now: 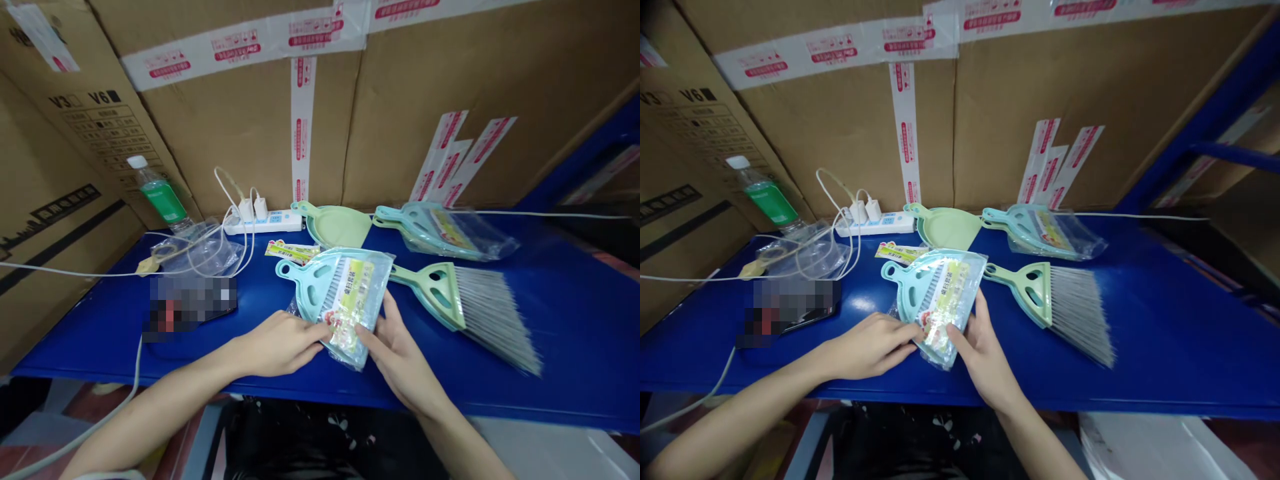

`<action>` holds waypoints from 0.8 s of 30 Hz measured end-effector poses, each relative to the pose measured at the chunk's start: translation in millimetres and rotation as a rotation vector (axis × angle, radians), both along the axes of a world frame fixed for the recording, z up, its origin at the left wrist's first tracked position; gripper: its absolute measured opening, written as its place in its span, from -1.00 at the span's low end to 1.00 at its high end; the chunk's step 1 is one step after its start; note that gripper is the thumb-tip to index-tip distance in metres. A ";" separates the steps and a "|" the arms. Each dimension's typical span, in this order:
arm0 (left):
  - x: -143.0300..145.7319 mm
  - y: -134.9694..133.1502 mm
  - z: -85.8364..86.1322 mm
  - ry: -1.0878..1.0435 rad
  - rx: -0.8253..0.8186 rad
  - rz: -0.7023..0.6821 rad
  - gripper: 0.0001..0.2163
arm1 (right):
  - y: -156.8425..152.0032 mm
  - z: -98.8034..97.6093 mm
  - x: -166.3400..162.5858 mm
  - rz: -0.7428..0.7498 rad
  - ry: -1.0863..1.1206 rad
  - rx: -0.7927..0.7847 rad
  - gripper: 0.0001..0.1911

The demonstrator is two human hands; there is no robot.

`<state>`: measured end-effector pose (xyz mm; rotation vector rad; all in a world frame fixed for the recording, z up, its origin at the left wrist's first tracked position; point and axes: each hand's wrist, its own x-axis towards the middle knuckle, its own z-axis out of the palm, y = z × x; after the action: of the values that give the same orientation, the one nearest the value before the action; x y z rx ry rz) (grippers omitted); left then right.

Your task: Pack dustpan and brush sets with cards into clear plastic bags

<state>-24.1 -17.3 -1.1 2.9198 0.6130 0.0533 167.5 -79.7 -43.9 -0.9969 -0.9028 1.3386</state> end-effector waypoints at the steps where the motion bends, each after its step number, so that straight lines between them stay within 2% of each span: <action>1: -0.2 0.5 -0.8 -0.017 0.014 -0.015 -0.90 | 0.7 -0.9 0.2 -0.001 0.000 0.007 -0.03; 6: -5.5 8.6 -1.6 -0.242 0.214 -0.091 -0.83 | 4.5 1.4 6.1 0.026 0.011 0.022 -0.15; 10: -11.6 15.6 3.6 -0.308 0.450 -0.101 -0.79 | 4.3 7.9 12.9 0.006 0.067 -0.048 -0.14; 13: -12.4 14.6 6.2 -0.378 0.560 -0.116 -0.78 | 3.5 9.3 16.9 0.045 0.099 -0.086 -0.15; 20: -5.2 7.6 2.2 -0.376 0.628 -0.254 -0.86 | 12.6 8.1 25.7 0.145 0.006 -0.162 -0.19; 24: -2.0 7.9 -1.1 -0.381 0.639 -0.277 -0.86 | 28.3 21.3 37.8 0.352 -0.090 -0.114 -0.17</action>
<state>-26.1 -9.3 -2.2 3.4057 0.1325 0.8998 205.4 -51.4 -22.6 -1.0239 -1.1175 1.6653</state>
